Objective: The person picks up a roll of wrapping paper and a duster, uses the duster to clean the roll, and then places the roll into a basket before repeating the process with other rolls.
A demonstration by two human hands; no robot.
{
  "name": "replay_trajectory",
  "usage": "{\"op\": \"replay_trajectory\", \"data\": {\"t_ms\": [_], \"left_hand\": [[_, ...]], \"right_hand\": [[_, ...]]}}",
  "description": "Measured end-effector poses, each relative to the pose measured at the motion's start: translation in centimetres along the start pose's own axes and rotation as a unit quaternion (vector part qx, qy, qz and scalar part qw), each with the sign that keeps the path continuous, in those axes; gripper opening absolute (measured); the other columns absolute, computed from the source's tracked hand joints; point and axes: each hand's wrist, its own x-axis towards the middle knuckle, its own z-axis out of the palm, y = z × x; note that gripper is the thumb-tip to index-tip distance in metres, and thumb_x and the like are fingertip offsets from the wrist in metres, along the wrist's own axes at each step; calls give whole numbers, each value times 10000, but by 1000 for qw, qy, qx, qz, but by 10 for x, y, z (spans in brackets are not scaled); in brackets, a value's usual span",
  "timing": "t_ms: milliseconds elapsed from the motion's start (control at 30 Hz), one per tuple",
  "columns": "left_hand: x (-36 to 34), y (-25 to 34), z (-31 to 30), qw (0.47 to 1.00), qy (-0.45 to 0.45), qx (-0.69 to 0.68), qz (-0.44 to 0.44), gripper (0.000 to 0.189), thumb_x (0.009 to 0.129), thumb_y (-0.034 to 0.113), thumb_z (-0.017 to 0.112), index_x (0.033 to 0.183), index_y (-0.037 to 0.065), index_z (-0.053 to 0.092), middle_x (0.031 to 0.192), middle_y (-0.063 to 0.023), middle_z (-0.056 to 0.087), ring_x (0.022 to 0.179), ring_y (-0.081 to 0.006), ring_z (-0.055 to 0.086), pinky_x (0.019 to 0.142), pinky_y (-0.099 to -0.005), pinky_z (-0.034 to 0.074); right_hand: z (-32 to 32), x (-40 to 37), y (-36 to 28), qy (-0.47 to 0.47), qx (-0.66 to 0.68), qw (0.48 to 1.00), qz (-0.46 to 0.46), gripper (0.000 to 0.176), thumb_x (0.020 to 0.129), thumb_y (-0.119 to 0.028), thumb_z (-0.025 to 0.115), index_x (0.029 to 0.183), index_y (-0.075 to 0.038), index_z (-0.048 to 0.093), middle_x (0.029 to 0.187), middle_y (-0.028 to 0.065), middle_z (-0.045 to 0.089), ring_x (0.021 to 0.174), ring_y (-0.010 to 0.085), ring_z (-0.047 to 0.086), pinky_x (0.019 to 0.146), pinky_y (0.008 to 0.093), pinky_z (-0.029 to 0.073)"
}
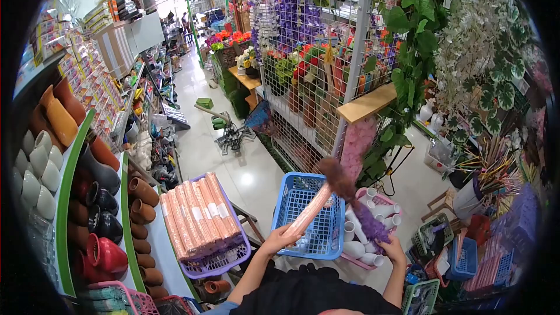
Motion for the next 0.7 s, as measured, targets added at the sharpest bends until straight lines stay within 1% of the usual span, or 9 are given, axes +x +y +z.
{"op": "replay_trajectory", "data": {"t_ms": [33,100,167,200,233,367,500,600,700], "left_hand": [[0,1,2,998,33,55,1,458,800,239,657,1185,33,518,965,-57,631,776,-98,566,663,-227,466],[8,-13,-1,992,65,109,1,447,799,241,653,1175,38,524,977,-74,634,788,-135,589,688,-255,473],[25,-53,-18,874,161,354,290,500,773,282,666,1194,61,509,971,-116,637,816,-243,622,715,-329,479],[8,-33,-8,921,183,329,98,556,749,346,665,1208,78,501,951,-167,633,869,-305,621,756,-379,465],[7,-17,2,935,174,306,40,589,741,395,651,1223,92,498,912,-188,634,839,-302,627,743,-377,468],[3,-12,12,921,184,325,109,602,745,404,644,1243,104,487,897,-204,630,778,-338,627,717,-383,474],[3,-11,17,902,192,373,101,585,745,407,645,1230,111,505,959,-180,629,834,-335,616,753,-356,468],[10,-25,6,850,183,443,218,576,759,340,635,1262,115,467,1095,-158,590,1012,-318,558,920,-408,381],[2,-7,21,844,203,479,130,579,759,291,631,1283,137,437,1104,-114,591,1043,-292,539,970,-510,294]], "right_hand": [[1,-5,-7,1,0,1000,0,230,725,-116,662,912,14,634,799,-5,615,702,73,529,642,239,441],[1,-13,-15,-169,-112,978,41,232,725,-108,650,922,14,635,796,-6,617,713,69,525,653,233,441],[-6,-2,8,-239,-130,962,31,252,718,-99,645,942,17,630,796,-10,616,721,69,528,660,227,440],[-7,-2,8,-223,-120,967,10,252,716,-97,643,940,17,630,789,-13,613,722,69,526,662,225,439],[-7,-2,11,-207,-110,972,-10,251,715,-95,642,938,18,630,783,-16,611,723,70,524,664,222,438],[14,5,14,50,3,996,-71,187,720,-131,686,860,-18,638,688,-43,568,596,55,482,549,212,398],[8,-12,-3,-20,-60,998,4,183,721,-138,689,847,-14,643,664,-51,556,581,47,467,527,211,392],[-7,-11,10,-264,-141,954,33,238,732,-113,668,938,3,639,762,-20,600,660,62,502,618,226,431],[-6,-9,16,-115,-86,990,18,241,726,-102,662,939,7,635,755,-22,598,661,67,507,618,225,428]]}}
